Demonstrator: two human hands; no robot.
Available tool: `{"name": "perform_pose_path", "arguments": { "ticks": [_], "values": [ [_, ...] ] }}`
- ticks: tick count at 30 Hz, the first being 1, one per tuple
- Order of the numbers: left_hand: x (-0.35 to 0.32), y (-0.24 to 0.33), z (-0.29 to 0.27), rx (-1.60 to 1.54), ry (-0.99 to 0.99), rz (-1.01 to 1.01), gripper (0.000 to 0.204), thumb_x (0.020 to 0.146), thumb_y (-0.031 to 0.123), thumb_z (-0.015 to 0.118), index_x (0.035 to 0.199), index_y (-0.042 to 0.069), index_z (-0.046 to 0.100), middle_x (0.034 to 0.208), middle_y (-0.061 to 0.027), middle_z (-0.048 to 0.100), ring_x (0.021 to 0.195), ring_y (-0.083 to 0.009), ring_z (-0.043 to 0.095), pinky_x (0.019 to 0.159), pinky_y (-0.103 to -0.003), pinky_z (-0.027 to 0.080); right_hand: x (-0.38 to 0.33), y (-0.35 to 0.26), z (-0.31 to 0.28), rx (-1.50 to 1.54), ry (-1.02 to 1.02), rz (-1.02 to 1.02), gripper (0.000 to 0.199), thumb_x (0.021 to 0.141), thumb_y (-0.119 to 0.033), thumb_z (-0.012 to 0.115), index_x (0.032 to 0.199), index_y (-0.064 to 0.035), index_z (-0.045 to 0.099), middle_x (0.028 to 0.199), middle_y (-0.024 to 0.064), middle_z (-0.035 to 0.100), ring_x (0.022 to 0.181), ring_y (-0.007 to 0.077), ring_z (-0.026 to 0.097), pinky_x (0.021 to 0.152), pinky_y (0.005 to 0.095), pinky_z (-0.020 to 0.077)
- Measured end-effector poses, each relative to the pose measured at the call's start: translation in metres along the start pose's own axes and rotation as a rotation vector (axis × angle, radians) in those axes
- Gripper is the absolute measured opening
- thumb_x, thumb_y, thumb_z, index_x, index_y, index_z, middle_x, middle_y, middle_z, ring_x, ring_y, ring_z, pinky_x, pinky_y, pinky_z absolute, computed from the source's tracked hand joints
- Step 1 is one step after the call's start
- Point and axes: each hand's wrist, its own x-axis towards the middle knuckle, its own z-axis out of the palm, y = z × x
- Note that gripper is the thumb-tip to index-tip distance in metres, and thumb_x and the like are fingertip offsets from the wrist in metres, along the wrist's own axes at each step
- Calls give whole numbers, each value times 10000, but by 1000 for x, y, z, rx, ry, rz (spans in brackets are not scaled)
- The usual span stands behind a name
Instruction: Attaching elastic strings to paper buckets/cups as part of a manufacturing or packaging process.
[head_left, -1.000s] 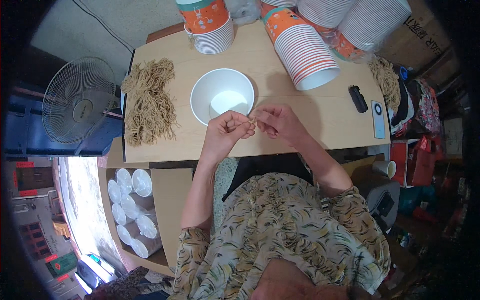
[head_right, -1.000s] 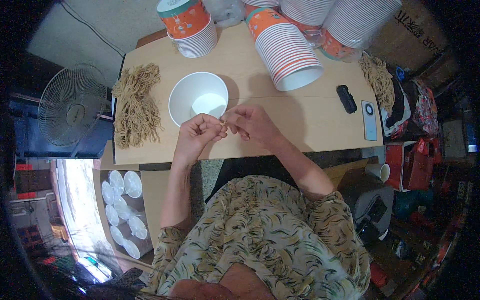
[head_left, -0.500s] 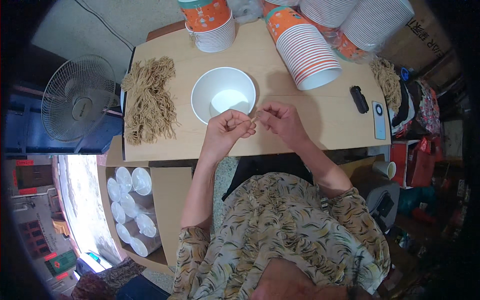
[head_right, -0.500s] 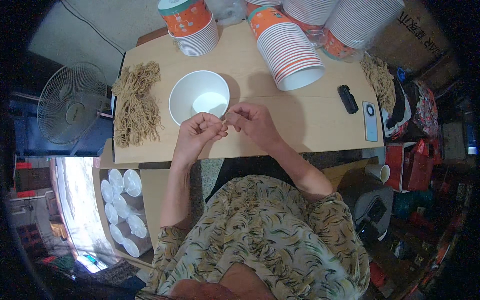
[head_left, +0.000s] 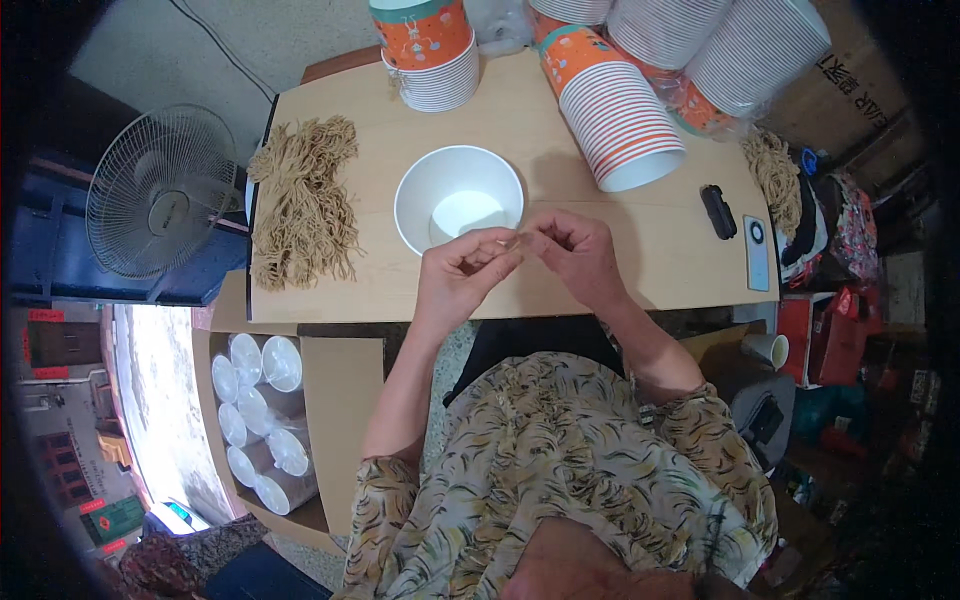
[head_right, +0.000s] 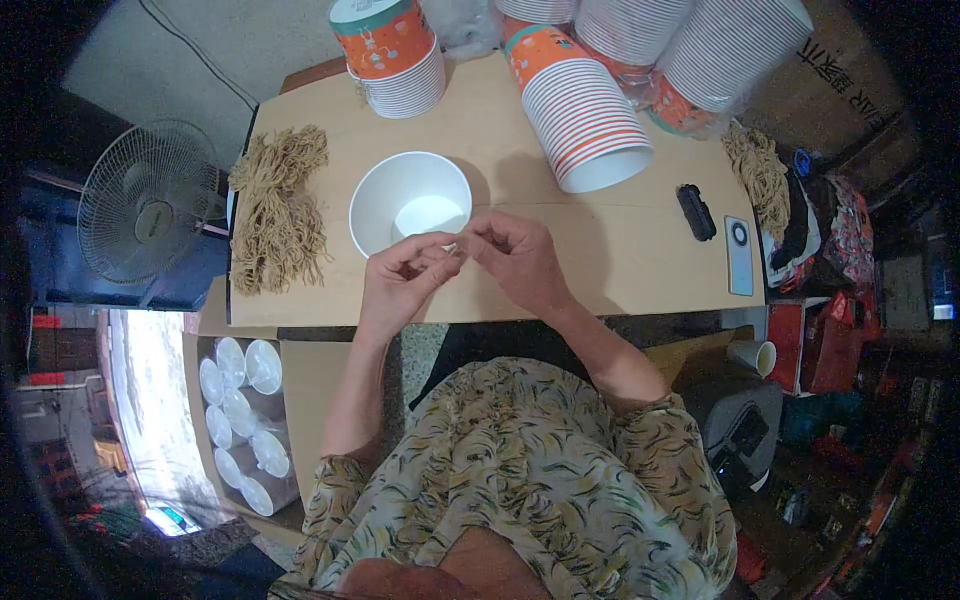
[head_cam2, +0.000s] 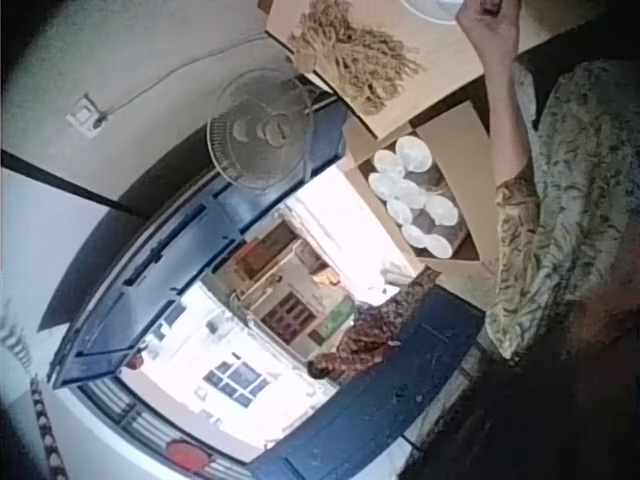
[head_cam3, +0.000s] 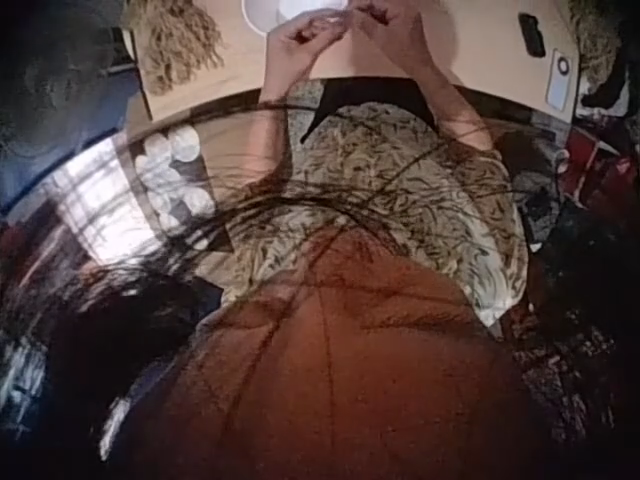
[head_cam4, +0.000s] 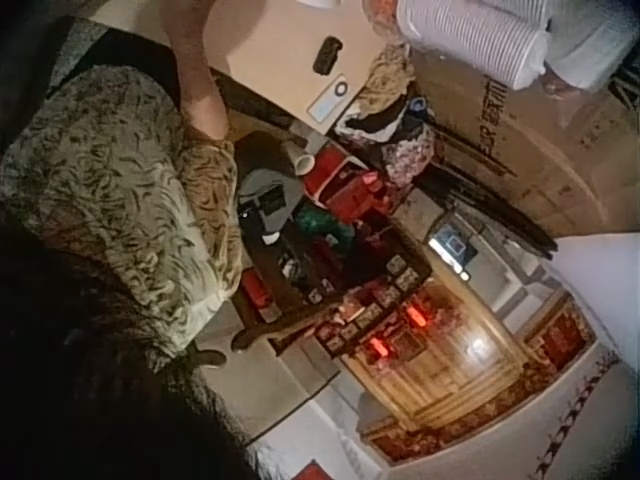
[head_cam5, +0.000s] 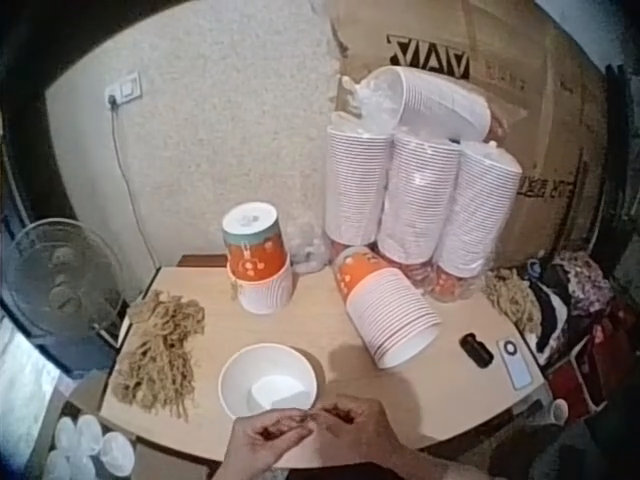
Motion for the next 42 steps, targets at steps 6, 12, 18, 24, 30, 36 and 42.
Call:
{"name": "perform_pose_path", "arguments": {
  "ticks": [6,12,18,24,30,36,42],
  "values": [
    [-8,4,0,457,76,274,131,893,18,728,1024,13,735,853,-49,691,703,-90,640,620,-239,511,-7,-24,-10,-391,-146,18,93,943,-103,704,940,-11,697,705,-87,552,627,-10,435,547,192,360],
    [-15,-8,4,684,75,409,97,891,41,723,971,18,673,923,-102,706,696,-177,691,588,-301,547,-8,-13,-27,-263,-200,146,97,918,-97,728,938,-18,675,737,-83,573,633,2,466,565,195,382],
    [-16,-19,-2,765,216,419,99,887,73,731,963,49,671,1004,-108,731,758,-213,735,602,-313,587,-12,-32,-37,42,-11,122,80,907,-85,728,916,-39,664,782,-67,588,686,9,506,589,184,387],
    [-15,-25,-8,938,275,392,176,860,164,781,983,73,694,870,-100,738,628,-183,705,569,-314,575,-23,-33,-35,130,-33,-2,104,942,-107,713,978,-16,680,819,-58,620,703,5,521,627,180,430],
    [-27,7,-41,1064,341,290,383,764,138,835,1129,115,720,1215,-64,700,787,-220,719,672,-323,596,-15,-41,-35,-47,64,-69,154,969,-130,684,1054,-2,669,826,-40,626,721,18,541,648,184,445],
    [-23,6,-60,1358,297,457,210,774,101,758,967,181,737,893,3,692,791,-203,687,611,-338,555,-11,-61,-17,45,76,-165,174,1020,-94,566,1134,8,649,871,6,618,719,40,536,649,187,443],
    [12,9,-16,1349,367,351,113,844,153,737,944,105,718,829,-92,690,739,-265,694,595,-380,552,-3,-58,11,430,-91,-7,210,1030,-82,506,1169,29,616,942,41,612,759,78,540,652,219,435]
  ]
}}
